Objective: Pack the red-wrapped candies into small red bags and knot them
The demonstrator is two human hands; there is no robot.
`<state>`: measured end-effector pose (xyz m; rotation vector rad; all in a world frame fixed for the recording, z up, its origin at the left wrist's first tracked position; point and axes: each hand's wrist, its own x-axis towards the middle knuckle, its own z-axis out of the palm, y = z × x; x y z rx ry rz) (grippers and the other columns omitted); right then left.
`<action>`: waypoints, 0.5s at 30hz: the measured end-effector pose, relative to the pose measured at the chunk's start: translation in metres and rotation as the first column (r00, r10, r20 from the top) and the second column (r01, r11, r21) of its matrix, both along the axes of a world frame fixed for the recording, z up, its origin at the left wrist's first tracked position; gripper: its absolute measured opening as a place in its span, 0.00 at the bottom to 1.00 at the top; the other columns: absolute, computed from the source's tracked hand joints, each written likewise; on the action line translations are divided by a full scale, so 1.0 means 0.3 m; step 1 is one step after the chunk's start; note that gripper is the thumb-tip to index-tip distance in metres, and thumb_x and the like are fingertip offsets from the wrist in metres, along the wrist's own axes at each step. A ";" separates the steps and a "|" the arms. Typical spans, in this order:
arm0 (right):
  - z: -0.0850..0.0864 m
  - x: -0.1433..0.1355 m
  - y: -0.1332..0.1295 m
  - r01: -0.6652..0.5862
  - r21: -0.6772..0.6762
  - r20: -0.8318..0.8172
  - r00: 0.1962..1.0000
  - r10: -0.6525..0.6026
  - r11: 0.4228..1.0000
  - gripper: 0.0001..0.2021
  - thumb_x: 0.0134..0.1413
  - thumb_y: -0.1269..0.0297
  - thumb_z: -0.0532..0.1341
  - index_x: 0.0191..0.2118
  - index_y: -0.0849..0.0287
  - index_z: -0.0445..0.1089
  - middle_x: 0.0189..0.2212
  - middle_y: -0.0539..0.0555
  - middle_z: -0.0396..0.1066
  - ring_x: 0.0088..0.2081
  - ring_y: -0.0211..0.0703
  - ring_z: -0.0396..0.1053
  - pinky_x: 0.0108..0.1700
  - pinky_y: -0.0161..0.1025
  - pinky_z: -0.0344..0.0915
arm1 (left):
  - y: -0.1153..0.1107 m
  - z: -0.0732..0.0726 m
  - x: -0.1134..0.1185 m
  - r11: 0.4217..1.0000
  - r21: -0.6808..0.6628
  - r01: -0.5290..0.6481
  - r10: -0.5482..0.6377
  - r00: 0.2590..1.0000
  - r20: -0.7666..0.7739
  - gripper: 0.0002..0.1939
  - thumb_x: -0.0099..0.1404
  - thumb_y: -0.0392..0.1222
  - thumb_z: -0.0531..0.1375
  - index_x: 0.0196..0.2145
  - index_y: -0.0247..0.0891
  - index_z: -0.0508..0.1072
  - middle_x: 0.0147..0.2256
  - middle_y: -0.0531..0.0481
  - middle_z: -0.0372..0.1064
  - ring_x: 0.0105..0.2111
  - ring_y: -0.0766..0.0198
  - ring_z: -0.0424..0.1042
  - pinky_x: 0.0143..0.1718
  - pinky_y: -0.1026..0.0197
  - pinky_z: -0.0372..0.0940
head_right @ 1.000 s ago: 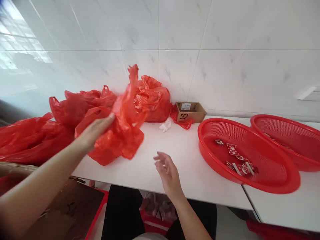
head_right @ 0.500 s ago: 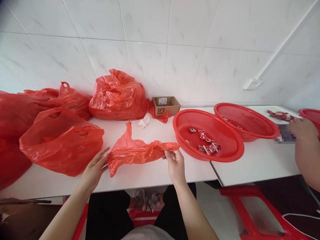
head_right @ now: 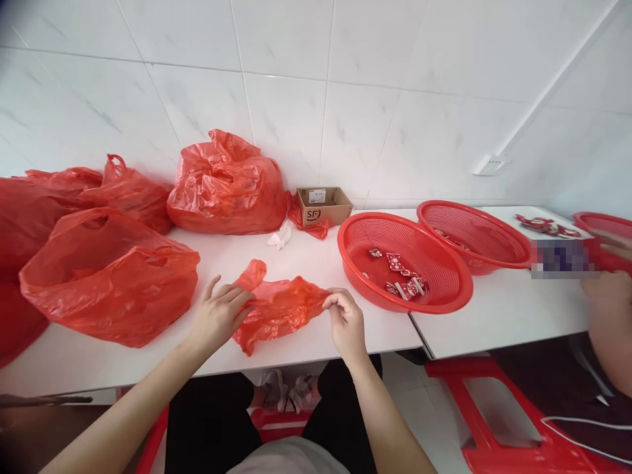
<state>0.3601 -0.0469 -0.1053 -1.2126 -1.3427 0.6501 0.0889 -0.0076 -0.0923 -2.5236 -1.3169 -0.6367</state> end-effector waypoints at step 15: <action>0.131 -0.182 0.106 -0.288 -0.485 0.748 0.353 0.562 0.826 0.06 0.43 0.73 0.64 0.23 0.55 0.70 0.17 0.48 0.70 0.18 0.41 0.67 0.22 0.35 0.58 | -0.089 0.095 -0.016 0.958 0.035 0.283 -0.274 0.947 -0.167 0.07 0.60 0.29 0.56 0.31 0.40 0.70 0.28 0.50 0.71 0.40 0.57 0.71 0.63 0.42 0.50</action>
